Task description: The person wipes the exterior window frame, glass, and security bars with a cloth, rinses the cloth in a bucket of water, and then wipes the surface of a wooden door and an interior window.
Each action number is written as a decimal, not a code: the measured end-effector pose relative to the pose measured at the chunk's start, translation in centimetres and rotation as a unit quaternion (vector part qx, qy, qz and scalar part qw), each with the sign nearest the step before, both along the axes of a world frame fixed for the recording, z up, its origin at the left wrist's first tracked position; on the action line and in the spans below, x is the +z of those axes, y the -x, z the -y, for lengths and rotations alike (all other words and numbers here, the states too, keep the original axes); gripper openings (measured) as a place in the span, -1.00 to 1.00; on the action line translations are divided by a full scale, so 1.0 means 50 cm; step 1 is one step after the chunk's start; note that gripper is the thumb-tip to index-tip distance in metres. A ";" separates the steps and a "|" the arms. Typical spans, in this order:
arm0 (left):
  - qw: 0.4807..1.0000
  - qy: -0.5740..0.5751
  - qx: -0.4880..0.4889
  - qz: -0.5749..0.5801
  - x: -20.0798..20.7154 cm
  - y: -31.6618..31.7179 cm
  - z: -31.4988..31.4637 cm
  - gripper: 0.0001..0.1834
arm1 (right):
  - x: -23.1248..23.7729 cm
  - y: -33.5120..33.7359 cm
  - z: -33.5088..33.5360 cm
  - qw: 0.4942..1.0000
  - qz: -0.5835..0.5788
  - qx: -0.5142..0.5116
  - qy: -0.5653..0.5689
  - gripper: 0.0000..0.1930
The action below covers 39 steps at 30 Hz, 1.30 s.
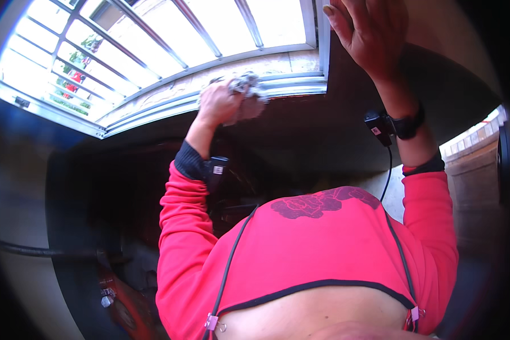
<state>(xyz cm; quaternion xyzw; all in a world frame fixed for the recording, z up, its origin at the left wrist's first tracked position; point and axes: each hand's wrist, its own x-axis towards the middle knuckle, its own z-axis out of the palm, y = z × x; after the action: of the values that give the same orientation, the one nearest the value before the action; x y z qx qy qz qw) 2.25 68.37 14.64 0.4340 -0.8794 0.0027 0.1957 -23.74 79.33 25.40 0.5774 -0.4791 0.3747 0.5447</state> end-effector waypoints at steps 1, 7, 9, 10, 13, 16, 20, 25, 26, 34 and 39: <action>0.995 0.040 -0.078 0.049 -0.025 0.013 0.019 -0.64 | 0.005 -0.007 0.000 1.000 -0.005 0.004 0.002 -0.68; 0.989 0.003 -0.143 -0.025 -0.018 0.152 -0.024 -0.56 | 0.001 0.001 0.021 0.999 -0.031 0.021 0.025 -0.70; 0.985 0.022 -0.166 -0.039 -0.034 0.140 -0.013 -0.57 | -0.006 0.009 0.029 0.999 -0.040 0.003 0.008 -0.70; 0.980 0.043 -0.186 -0.052 -0.038 0.141 -0.012 -0.58 | -0.015 0.034 0.038 0.997 -0.067 -0.012 0.042 -0.70; 0.949 0.198 -0.234 0.079 -0.021 0.049 0.019 -0.70 | -0.009 0.016 0.032 0.997 -0.062 -0.030 0.031 -0.68; 0.933 0.233 -0.193 0.196 -0.013 -0.100 0.064 -0.73 | -0.006 0.035 0.044 0.997 -0.069 -0.020 0.019 -0.67; 0.981 0.046 0.161 0.099 0.003 -0.259 0.071 -0.65 | -0.013 0.064 0.051 0.989 -0.136 -0.015 0.048 -0.66; 0.932 0.128 0.087 -0.328 -0.017 -0.326 0.131 -0.67 | -0.011 0.065 0.057 0.985 -0.162 -0.002 0.058 -0.65; 0.902 0.052 -0.032 -0.428 0.015 -0.250 0.125 -0.68 | -0.014 0.064 0.057 0.988 -0.146 0.004 0.057 -0.65; 0.974 0.053 -0.049 0.215 0.007 0.033 0.233 -0.31 | -0.005 0.051 0.057 0.987 -0.150 -0.012 0.056 -0.63; 0.981 -0.085 -0.006 0.177 0.079 0.040 0.193 -0.35 | -0.011 0.074 0.050 0.986 -0.160 -0.018 0.051 -0.63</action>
<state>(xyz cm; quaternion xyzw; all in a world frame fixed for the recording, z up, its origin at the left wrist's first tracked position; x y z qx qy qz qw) 0.27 58.71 18.58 0.4361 -0.8999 0.0038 -0.0003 -27.43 76.84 24.87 0.5927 -0.3764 0.2913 0.6497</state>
